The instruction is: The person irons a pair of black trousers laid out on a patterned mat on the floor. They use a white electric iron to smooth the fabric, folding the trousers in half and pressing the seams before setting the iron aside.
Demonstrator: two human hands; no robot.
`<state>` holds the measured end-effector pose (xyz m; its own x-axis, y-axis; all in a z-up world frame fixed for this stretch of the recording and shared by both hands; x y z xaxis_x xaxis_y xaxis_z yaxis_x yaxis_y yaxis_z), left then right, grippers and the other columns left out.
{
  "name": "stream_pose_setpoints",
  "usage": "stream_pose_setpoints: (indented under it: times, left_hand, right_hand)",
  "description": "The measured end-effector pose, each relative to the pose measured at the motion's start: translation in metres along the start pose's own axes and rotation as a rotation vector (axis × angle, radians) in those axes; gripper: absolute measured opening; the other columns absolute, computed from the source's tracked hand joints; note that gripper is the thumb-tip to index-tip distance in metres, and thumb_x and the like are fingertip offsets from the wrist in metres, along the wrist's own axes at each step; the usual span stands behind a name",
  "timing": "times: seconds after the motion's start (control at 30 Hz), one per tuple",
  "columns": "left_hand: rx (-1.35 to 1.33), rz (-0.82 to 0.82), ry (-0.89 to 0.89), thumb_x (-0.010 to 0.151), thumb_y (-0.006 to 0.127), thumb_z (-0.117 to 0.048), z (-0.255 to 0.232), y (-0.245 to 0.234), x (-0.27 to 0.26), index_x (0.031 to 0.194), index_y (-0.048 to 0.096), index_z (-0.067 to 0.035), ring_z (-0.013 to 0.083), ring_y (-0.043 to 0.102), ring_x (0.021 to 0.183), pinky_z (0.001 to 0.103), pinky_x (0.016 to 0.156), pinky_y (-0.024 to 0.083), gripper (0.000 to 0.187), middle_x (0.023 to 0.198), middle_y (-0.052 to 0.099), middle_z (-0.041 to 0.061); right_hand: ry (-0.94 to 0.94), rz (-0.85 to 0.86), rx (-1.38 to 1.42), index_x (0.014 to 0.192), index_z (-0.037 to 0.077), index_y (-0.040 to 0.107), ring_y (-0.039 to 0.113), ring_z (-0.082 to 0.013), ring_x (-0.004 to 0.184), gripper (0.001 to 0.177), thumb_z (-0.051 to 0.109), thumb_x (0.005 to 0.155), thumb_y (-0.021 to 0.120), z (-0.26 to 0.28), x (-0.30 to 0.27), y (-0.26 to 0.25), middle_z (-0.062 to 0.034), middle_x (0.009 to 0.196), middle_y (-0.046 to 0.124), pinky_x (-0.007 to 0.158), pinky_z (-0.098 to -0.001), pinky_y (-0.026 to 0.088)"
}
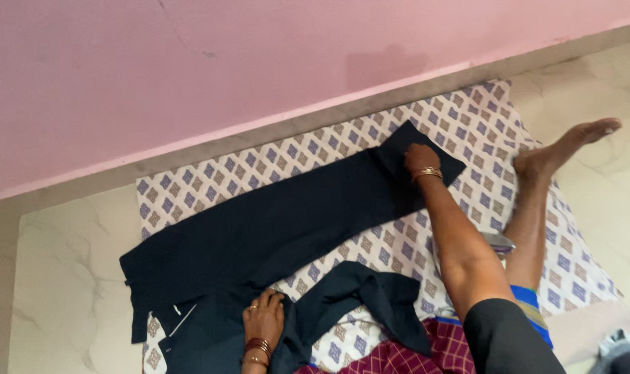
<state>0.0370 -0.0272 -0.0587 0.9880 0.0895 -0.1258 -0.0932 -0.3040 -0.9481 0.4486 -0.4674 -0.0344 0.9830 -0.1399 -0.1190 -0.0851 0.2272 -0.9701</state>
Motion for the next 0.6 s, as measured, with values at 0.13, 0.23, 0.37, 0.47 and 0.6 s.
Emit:
stream_pose_setpoints:
  times: [0.13,0.23,0.37,0.47,0.6]
  left_hand:
    - [0.063,-0.058,0.033,0.084,0.065,-0.028,0.007,0.020,0.008,0.103,0.071,-0.023,0.0247,0.062,0.105,0.049,0.090,0.045,0.021,0.118,0.064,-0.002]
    - [0.026,-0.074,-0.011,0.080,0.067,-0.028,0.014,0.035,0.016,0.102,0.073,-0.027,0.0238,0.063,0.101,0.050,0.086,0.044,0.023,0.116,0.065,-0.003]
    - [0.042,-0.054,-0.063,0.078,0.068,-0.030,0.017,0.045,0.022,0.100,0.074,-0.027,0.0223,0.063,0.100,0.051,0.089,0.043,0.024,0.115,0.065,-0.004]
    - [0.042,-0.025,-0.063,0.080,0.067,-0.030,0.015,0.043,0.020,0.100,0.074,-0.027,0.0221,0.063,0.098,0.050,0.089,0.044,0.021,0.109,0.065,-0.004]
    - [0.054,-0.023,-0.053,0.080,0.067,-0.029,0.004,0.028,0.023,0.102,0.074,-0.025,0.0242,0.062,0.098,0.049,0.088,0.044,0.023,0.107,0.065,-0.002]
  right_hand:
    - [0.163,-0.133,-0.041,0.113,0.005,0.074,0.069,-0.0412,0.108,0.031,0.032,0.101,0.064,-0.050,0.037,0.024,-0.0241,0.118,0.072,0.089,-0.0518,0.056]
    - [0.223,-0.228,-0.032,0.118,0.005,0.069,0.065,-0.0425,0.113,0.044,0.037,0.087,0.073,-0.059,0.058,0.029,-0.0207,0.122,0.069,0.090,-0.0633,0.049]
    - [0.366,0.044,-0.071,0.120,0.013,0.067,0.057,-0.0402,0.119,0.054,0.050,0.083,0.079,-0.067,0.078,0.026,-0.0142,0.126,0.066,0.095,-0.0626,0.044]
    - [0.460,0.028,-0.078,0.128,0.019,0.072,0.063,-0.0403,0.124,0.045,0.050,0.096,0.072,-0.091,0.076,0.016,-0.0164,0.133,0.070,0.102,-0.0612,0.046]
    - [0.543,-0.240,0.120,0.131,0.020,0.065,0.062,-0.0412,0.119,0.051,0.047,0.090,0.075,-0.126,0.065,-0.004,-0.0171,0.123,0.068,0.093,-0.0629,0.045]
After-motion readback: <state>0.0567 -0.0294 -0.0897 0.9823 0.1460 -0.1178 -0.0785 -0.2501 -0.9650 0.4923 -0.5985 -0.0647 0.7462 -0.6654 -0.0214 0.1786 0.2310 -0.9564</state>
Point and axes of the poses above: each hand's wrist, its own x-axis towards the middle knuckle, its own y-axis out of the palm, z = x × y, the point moved 2 cm from there along x, towards the middle knuckle
